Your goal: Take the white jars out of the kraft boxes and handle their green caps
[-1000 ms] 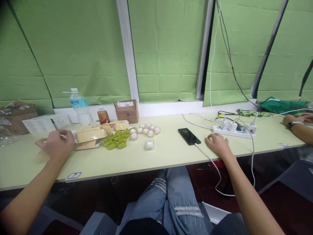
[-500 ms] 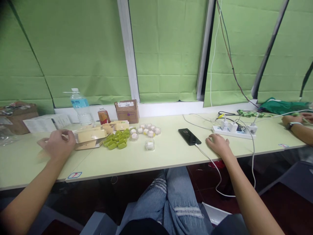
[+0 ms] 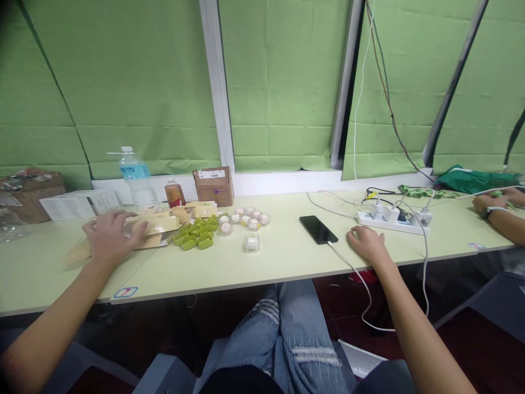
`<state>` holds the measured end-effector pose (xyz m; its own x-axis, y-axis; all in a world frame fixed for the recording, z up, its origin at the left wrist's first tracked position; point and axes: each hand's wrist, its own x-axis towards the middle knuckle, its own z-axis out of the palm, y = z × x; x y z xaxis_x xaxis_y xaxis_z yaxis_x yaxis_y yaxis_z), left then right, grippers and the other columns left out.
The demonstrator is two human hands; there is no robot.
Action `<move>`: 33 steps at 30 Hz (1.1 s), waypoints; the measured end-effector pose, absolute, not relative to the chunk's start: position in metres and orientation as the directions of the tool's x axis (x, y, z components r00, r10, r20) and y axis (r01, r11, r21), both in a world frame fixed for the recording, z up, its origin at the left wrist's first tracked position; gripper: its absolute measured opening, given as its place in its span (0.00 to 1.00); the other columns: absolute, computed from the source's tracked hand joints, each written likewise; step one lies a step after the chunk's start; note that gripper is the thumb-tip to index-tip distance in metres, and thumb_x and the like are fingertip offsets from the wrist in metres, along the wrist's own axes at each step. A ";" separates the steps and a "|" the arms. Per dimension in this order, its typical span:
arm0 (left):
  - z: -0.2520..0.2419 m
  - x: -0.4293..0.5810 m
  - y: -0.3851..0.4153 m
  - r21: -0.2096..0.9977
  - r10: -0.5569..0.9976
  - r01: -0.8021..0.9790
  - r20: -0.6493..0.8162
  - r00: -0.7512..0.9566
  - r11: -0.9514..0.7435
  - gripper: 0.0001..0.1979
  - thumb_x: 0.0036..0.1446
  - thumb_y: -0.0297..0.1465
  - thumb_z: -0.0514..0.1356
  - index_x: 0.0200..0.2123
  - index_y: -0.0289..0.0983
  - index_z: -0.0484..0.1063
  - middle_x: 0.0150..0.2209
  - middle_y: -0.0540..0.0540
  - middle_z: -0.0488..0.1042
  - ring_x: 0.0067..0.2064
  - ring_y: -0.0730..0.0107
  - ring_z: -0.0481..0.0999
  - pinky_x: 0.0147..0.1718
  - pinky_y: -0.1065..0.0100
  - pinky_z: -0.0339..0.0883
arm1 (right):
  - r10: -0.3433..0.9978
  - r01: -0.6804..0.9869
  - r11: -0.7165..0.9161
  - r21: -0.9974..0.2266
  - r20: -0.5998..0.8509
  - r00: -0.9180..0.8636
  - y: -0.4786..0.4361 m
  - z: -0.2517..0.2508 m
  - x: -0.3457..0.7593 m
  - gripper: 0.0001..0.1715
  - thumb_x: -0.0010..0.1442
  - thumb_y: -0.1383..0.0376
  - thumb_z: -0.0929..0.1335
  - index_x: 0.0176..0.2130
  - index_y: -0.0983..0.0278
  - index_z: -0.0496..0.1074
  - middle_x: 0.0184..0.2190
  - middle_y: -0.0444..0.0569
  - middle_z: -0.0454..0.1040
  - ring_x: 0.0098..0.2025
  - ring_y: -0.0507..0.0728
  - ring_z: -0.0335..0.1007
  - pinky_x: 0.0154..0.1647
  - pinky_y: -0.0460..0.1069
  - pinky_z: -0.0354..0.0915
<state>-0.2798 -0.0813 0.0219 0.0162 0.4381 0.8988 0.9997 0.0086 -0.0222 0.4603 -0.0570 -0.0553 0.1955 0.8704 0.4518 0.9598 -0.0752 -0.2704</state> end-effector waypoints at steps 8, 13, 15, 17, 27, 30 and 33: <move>0.018 -0.272 -0.068 -0.218 0.667 0.974 0.718 0.198 -0.054 0.32 0.57 0.53 0.59 0.59 0.41 0.70 0.62 0.31 0.69 0.60 0.36 0.68 0.61 0.41 0.44 | 0.878 0.950 -0.118 -0.290 0.416 0.236 -0.057 -0.055 0.458 0.29 0.62 0.52 0.59 0.51 0.65 0.77 0.56 0.63 0.76 0.57 0.73 0.70 0.59 0.70 0.59; 0.025 -0.270 -0.078 -0.188 0.788 0.982 0.609 0.095 0.027 0.35 0.63 0.55 0.51 0.64 0.37 0.64 0.65 0.31 0.67 0.64 0.42 0.64 0.62 0.38 0.43 | 0.878 0.938 -0.153 -0.310 0.393 0.273 -0.058 -0.054 0.456 0.32 0.63 0.52 0.59 0.55 0.67 0.74 0.58 0.66 0.73 0.59 0.74 0.68 0.60 0.72 0.57; 0.027 -0.267 -0.081 -0.188 0.794 0.982 0.602 0.087 0.035 0.36 0.63 0.54 0.51 0.64 0.36 0.64 0.65 0.32 0.67 0.64 0.43 0.64 0.63 0.39 0.42 | 0.884 0.936 -0.157 -0.314 0.377 0.275 -0.058 -0.054 0.456 0.30 0.63 0.53 0.59 0.53 0.66 0.75 0.58 0.65 0.73 0.59 0.74 0.67 0.60 0.73 0.56; 0.028 -0.266 -0.081 -0.183 0.791 0.983 0.605 0.088 0.031 0.36 0.63 0.54 0.52 0.64 0.35 0.65 0.64 0.32 0.68 0.64 0.42 0.64 0.63 0.39 0.43 | 0.897 0.939 -0.152 -0.309 0.356 0.263 -0.057 -0.054 0.456 0.27 0.63 0.54 0.58 0.49 0.65 0.77 0.57 0.63 0.74 0.59 0.74 0.68 0.61 0.74 0.55; 0.029 -0.265 -0.082 -0.135 0.800 0.990 0.597 0.054 0.034 0.36 0.62 0.56 0.53 0.61 0.36 0.66 0.64 0.34 0.69 0.65 0.47 0.64 0.67 0.38 0.32 | 0.888 0.932 -0.163 -0.323 0.363 0.281 -0.056 -0.054 0.457 0.28 0.63 0.54 0.60 0.50 0.66 0.77 0.54 0.64 0.76 0.57 0.74 0.69 0.61 0.74 0.53; 0.030 -0.264 -0.082 -0.148 0.796 0.988 0.603 0.064 0.032 0.35 0.62 0.56 0.53 0.60 0.36 0.67 0.64 0.34 0.70 0.65 0.48 0.64 0.67 0.39 0.32 | 0.883 0.931 -0.161 -0.327 0.374 0.284 -0.057 -0.054 0.456 0.28 0.63 0.53 0.59 0.50 0.66 0.77 0.54 0.64 0.76 0.57 0.74 0.69 0.61 0.75 0.53; 0.029 -0.265 -0.082 -0.156 0.785 0.987 0.615 0.073 0.031 0.34 0.61 0.56 0.54 0.59 0.36 0.68 0.62 0.34 0.71 0.64 0.48 0.65 0.67 0.41 0.33 | 0.886 0.934 -0.161 -0.318 0.371 0.279 -0.058 -0.053 0.456 0.28 0.63 0.53 0.59 0.49 0.65 0.77 0.55 0.63 0.76 0.58 0.74 0.69 0.61 0.76 0.53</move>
<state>-0.2649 -0.0820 0.0295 0.0731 0.7851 0.6151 0.9872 0.0306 -0.1563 0.4557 -0.0579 -0.0535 0.2787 0.8859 0.3709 0.9343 -0.1607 -0.3180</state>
